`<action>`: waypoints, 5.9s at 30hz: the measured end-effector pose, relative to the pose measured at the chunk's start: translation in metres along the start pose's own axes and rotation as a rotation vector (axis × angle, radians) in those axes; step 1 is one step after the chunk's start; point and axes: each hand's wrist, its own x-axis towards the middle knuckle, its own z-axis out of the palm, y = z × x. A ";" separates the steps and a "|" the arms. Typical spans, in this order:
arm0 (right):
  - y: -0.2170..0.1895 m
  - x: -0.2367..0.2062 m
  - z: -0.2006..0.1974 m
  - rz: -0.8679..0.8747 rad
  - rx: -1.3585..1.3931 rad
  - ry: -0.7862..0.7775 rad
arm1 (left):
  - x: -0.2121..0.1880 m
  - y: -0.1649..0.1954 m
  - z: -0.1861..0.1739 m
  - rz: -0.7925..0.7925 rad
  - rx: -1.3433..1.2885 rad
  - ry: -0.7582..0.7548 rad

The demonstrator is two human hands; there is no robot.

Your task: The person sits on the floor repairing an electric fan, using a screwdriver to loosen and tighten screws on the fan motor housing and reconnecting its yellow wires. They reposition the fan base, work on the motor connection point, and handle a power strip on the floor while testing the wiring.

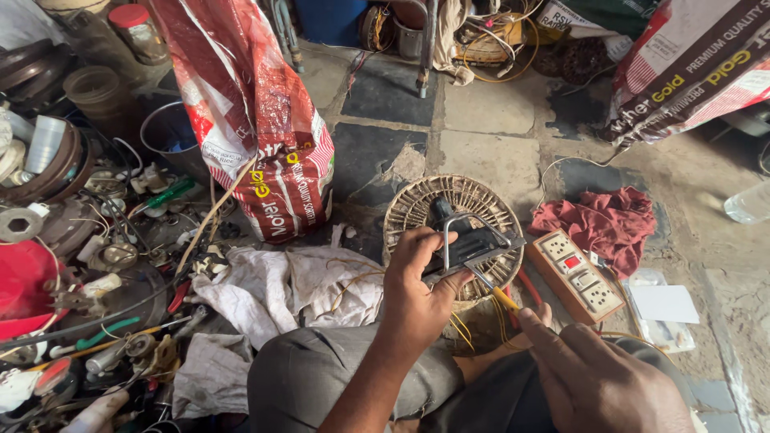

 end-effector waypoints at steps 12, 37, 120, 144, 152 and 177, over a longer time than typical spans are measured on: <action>0.014 -0.011 -0.016 0.013 0.020 -0.011 | -0.008 0.003 -0.001 0.003 0.008 -0.002; 0.012 0.026 -0.031 0.019 0.008 -0.153 | -0.007 -0.005 0.002 -0.141 -0.126 -0.010; 0.009 0.008 -0.002 0.203 0.330 0.002 | -0.003 -0.003 -0.011 -0.045 -0.050 -0.001; 0.023 -0.017 0.004 0.219 0.358 -0.078 | -0.011 -0.011 0.003 0.006 0.005 -0.083; 0.028 -0.011 -0.011 0.239 0.303 -0.179 | -0.011 -0.011 0.009 0.015 -0.011 -0.089; 0.008 -0.005 0.003 0.002 0.050 0.089 | -0.012 0.003 0.022 0.042 0.024 -0.105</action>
